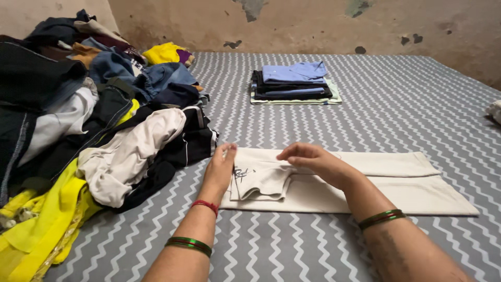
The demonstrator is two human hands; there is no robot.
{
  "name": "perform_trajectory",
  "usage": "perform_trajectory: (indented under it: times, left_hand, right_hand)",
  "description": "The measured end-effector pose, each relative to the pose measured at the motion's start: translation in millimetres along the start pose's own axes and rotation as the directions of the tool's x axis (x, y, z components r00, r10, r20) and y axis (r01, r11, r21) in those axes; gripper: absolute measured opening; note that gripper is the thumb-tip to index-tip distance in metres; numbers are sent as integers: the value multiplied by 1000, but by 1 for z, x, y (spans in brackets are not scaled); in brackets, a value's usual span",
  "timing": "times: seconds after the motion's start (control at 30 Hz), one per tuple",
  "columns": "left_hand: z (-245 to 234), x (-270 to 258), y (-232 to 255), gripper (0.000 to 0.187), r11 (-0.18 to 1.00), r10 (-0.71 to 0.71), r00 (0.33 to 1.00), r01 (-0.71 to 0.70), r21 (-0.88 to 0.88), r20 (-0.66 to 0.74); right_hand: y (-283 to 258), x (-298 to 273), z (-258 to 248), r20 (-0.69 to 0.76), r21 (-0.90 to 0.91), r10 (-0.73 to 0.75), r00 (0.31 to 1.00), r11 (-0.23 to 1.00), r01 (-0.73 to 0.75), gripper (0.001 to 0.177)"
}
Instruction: The person folds a white shirt and a pair of black trousers on a bed and then places them on a stack of folded clothes.
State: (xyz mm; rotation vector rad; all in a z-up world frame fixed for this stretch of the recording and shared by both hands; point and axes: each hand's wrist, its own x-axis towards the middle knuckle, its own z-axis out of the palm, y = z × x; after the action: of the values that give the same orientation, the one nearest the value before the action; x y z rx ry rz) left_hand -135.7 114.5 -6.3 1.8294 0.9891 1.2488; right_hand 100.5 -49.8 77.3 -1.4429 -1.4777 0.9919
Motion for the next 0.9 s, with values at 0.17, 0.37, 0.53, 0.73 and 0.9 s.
perform_trajectory:
  times: [0.17, 0.37, 0.53, 0.73, 0.9]
  left_hand:
    - [-12, -18, 29, 54, 996, -84, 994, 81, 43, 68]
    - [-13, -29, 43, 57, 767, 407, 913, -355, 534, 22]
    - [3, -18, 18, 38, 801, 139, 946, -281, 528, 294]
    - [3, -3, 6, 47, 937, 19, 987, -72, 342, 157]
    - [-6, -2, 18, 48, 989, -91, 979, 67, 135, 185]
  right_hand:
    - [34, 15, -8, -71, 112, -62, 996, 991, 69, 19]
    - [35, 15, -6, -84, 9, -124, 989, 992, 125, 13]
    - [10, 5, 11, 82, -23, -164, 983, 986, 167, 20]
    - [-17, -12, 29, 285, -334, -53, 957, 930, 152, 48]
    - [-13, -7, 35, 226, -350, -12, 974, 932, 93, 37]
